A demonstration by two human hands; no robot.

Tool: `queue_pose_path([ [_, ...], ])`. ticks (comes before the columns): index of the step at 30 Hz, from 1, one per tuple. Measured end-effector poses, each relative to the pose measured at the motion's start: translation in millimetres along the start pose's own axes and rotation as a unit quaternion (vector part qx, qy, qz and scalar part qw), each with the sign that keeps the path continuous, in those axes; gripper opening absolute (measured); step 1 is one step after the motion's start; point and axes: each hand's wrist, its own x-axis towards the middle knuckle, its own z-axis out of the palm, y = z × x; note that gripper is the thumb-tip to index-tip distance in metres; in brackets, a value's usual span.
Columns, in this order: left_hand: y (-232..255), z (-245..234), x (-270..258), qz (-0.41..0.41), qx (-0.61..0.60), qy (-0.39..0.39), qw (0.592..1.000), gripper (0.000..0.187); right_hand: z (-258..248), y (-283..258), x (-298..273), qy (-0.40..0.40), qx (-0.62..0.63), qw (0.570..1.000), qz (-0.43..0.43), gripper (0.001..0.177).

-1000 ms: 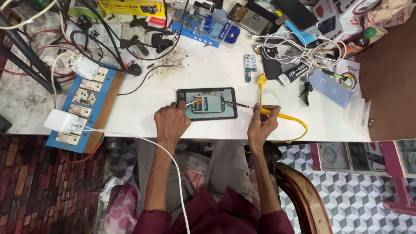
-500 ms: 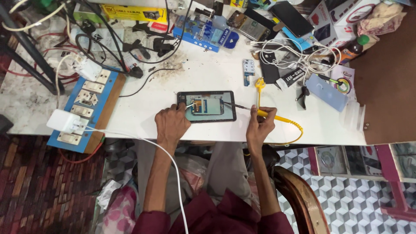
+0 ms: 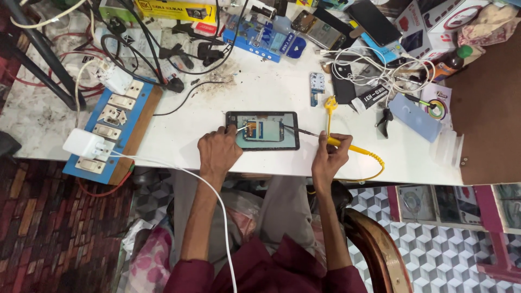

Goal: The person uses a soldering iron and tweezers to work on a small circuit board placed on a tablet. They repeatedly apply heat to specific points on the board while holding it steady with the tweezers.

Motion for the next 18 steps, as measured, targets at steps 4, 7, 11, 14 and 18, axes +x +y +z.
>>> queue_pose_path([
  [4, 0.2, -0.2, 4.0, 0.001, -0.010, -0.002, 1.000, 0.019, -0.1, -3.0, 1.8, -0.011, -0.001, 1.000, 0.000, 0.024],
  [7, 0.0, -0.1, 2.9, -0.001, -0.007, -0.002, 1.000, 0.019, -0.2, -4.3, 1.2, -0.010, 0.009, 1.000, 0.002, 0.024],
  [11, 0.5, 1.4, 1.5, 0.000, -0.007, -0.004, 1.000, 0.019, -1.2, -4.0, 0.8, -0.012, 0.008, 1.000, 0.010, 0.024],
  [14, -0.2, 1.2, 2.8, 0.000, -0.007, -0.005, 1.000, 0.019, -0.2, -3.7, 1.8, -0.016, 0.005, 1.000, -0.004, 0.023],
  [18, -0.3, 0.6, 1.8, 0.000, -0.008, -0.004, 1.000, 0.018, -0.2, -1.3, 1.5, -0.009, -0.001, 1.000, -0.022, 0.023],
])
